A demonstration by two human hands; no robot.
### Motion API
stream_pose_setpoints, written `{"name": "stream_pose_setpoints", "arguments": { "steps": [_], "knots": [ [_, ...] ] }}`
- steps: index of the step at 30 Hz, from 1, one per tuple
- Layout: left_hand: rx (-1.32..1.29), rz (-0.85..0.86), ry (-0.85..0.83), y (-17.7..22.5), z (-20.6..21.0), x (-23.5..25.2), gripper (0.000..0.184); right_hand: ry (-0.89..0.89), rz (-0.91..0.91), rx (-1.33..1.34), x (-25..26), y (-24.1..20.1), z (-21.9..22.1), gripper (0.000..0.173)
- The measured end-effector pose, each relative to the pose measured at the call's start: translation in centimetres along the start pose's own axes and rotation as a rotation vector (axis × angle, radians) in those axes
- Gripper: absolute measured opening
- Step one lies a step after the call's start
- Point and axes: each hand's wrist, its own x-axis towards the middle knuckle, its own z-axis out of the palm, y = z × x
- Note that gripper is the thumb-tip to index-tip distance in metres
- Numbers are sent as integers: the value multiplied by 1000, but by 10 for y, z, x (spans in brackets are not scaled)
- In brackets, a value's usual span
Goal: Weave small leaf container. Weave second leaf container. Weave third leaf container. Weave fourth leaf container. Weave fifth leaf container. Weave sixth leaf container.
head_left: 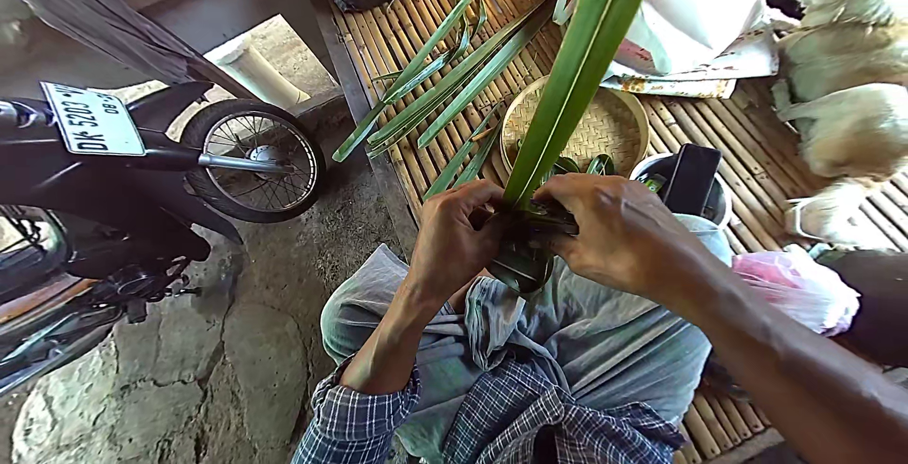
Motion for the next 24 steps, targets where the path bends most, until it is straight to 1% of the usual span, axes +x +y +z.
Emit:
{"name": "stream_pose_setpoints", "arguments": {
  "steps": [4, 7, 10, 12, 15, 17, 20, 24],
  "knots": [
    [-25, 15, -18, 2, 1, 0, 13, -6, -13, -16, 3, -4, -1, 25],
    [-13, 29, -38, 3, 1, 0, 11, 3, -41, -25, 4, -8, -1, 19],
    [-24, 42, -34, 4, -1, -1, 11, 97, -106, -32, 2, -7, 3, 10],
    [-69, 37, -48, 6, -3, -3, 17, 186, -142, -46, 1, -6, 5, 6],
    [-141, -9, -85, 12, -6, -5, 26, 325, -191, -78, 1, -4, 8, 8],
    [-115, -7, -81, 14, -7, -5, 24, 358, -212, -92, 1, -2, 11, 9],
    [-47, 24, -57, 10, -7, -5, 19, 271, -218, -73, 3, 3, 14, 10],
    [-31, 28, -61, 9, -9, -4, 15, 98, -259, 94, 9, 12, 10, 17]
  ]
}}
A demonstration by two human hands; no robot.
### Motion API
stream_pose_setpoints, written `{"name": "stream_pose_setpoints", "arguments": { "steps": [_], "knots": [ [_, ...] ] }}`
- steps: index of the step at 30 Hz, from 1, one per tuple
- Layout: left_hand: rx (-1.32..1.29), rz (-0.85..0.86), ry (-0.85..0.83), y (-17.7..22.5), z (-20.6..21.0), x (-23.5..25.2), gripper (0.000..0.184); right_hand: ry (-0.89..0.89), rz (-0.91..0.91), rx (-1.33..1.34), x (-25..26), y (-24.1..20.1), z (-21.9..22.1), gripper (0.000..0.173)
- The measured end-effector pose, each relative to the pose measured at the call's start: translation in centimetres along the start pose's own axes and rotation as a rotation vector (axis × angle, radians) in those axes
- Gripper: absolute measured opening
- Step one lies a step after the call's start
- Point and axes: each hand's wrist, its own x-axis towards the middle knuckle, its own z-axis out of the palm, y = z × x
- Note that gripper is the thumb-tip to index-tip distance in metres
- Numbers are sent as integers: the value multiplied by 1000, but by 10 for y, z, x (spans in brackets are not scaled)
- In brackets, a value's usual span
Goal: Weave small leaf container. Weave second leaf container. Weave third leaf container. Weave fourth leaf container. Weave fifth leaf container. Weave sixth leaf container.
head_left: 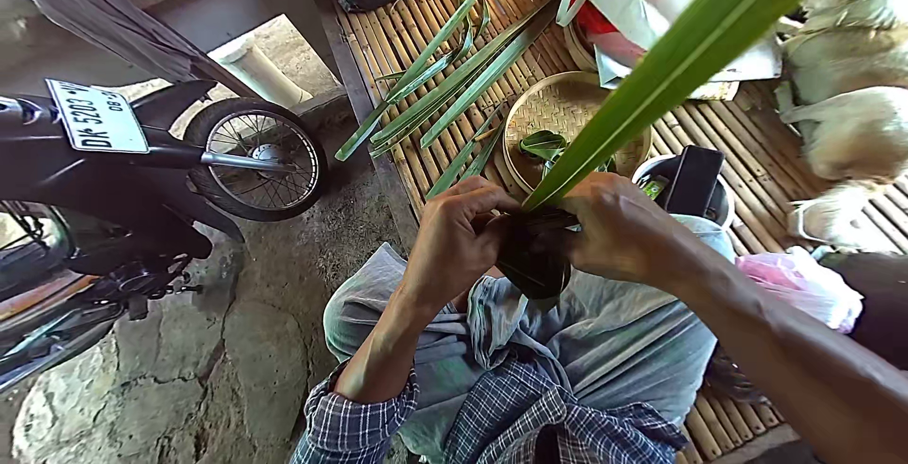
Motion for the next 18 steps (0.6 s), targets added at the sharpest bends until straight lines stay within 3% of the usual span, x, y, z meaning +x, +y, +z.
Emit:
{"name": "stream_pose_setpoints", "arguments": {
  "steps": [4, 10, 18],
  "knots": [
    [28, 46, -25, 3, 2, 1, 12, -75, 26, 175, 6, 4, -3, 27],
    [93, 130, -23, 4, 2, 3, 17, -89, 67, 224, 9, 7, -3, 25],
    [56, 138, -40, 5, 4, 3, 21, 116, 61, 32, 5, -2, 7, 12]
  ]
}}
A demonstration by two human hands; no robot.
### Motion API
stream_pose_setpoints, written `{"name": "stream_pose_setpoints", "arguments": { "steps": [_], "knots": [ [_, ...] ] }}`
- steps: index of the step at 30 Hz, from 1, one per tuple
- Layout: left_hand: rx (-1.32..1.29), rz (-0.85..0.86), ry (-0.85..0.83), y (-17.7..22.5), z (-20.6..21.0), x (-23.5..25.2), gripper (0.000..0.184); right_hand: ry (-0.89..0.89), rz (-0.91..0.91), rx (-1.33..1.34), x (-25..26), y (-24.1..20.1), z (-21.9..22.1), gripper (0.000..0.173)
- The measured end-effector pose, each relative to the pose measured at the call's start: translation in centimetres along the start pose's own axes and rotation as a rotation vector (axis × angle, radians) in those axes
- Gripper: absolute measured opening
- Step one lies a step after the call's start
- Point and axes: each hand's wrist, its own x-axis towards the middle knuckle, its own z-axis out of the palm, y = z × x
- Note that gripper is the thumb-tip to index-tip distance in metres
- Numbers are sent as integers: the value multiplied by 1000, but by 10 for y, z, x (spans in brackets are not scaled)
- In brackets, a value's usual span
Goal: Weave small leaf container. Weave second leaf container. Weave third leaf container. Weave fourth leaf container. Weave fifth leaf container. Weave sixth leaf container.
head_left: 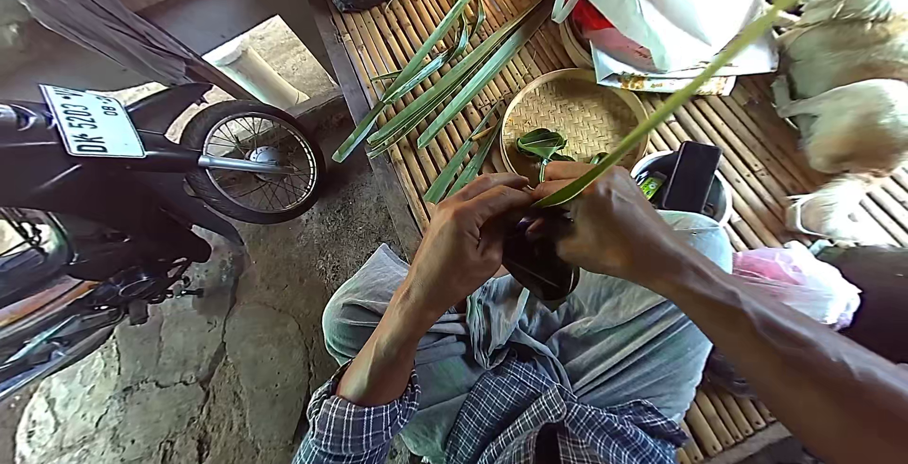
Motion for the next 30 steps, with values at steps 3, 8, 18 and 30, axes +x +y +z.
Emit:
{"name": "stream_pose_setpoints", "arguments": {
  "steps": [3, 8, 18, 30],
  "knots": [
    [-183, -195, -6, 2, 6, -5, 40, -39, 20, -27, 1, 5, 0, 11],
    [-164, -364, -29, -3, 11, -9, 54, -192, 121, 120, -1, 16, -12, 17],
    [-149, -350, 64, -35, 6, -6, 47, 80, 408, 1095, -23, 57, 10, 32],
    [-192, -351, 106, -66, 11, -12, 51, 398, 615, 1176, 25, 30, 68, 23]
  ]
}}
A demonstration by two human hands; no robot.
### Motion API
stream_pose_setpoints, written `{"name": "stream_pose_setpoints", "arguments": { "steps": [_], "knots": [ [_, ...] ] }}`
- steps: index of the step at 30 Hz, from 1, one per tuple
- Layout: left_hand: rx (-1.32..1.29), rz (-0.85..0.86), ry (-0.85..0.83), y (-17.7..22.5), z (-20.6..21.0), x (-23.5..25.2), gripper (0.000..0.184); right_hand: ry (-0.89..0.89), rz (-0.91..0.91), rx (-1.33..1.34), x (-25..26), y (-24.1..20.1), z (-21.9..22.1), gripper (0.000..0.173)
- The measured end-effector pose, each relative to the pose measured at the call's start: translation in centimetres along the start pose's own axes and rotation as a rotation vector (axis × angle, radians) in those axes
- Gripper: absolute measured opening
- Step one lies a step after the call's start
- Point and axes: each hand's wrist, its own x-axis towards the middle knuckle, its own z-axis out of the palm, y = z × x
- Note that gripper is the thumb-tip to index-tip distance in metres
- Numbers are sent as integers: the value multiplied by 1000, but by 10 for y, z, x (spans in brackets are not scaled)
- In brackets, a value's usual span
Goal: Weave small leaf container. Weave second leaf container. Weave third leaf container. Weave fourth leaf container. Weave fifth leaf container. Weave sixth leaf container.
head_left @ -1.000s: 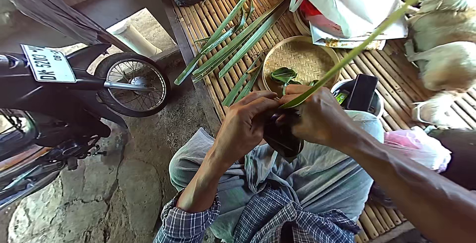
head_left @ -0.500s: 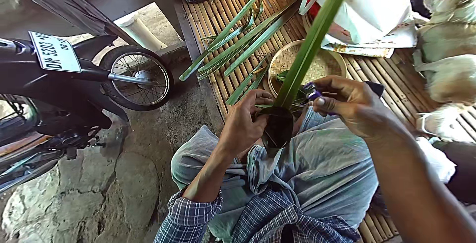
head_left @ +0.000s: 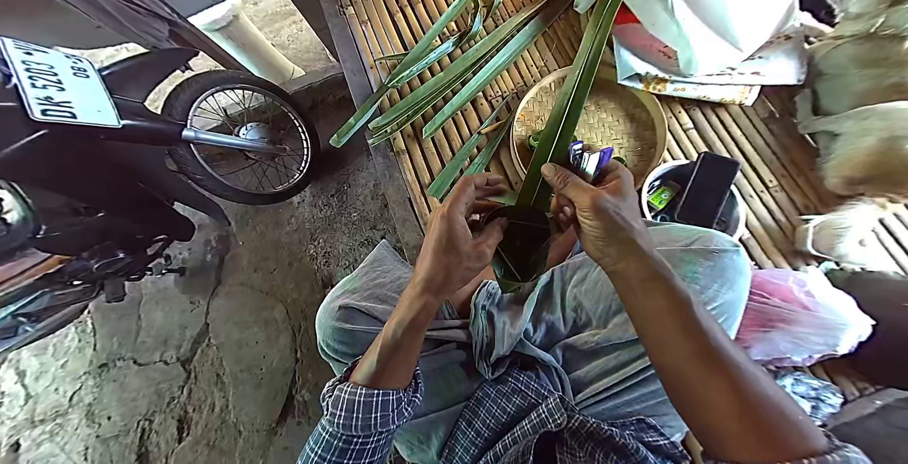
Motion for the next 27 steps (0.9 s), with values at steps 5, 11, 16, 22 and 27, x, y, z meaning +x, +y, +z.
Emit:
{"name": "stream_pose_setpoints", "arguments": {
  "steps": [5, 11, 16, 22, 27],
  "knots": [
    [336, 186, 312, 3, 9, -16, 45, 169, -130, -284, 3, 2, 16, 22],
    [649, 180, 412, 0, 40, -27, 53, 199, -178, -603, -12, -7, 38, 18],
    [518, 149, 466, -5, 38, -20, 22, 90, -264, -502, -22, -18, 51, 16],
    [-285, -5, 362, -9, -5, -25, 21, -131, -181, -386, -6, -5, 15, 34],
    [-509, 9, 366, -13, -24, -32, 23, -274, 212, -939, 25, 96, -19, 46]
  ]
}}
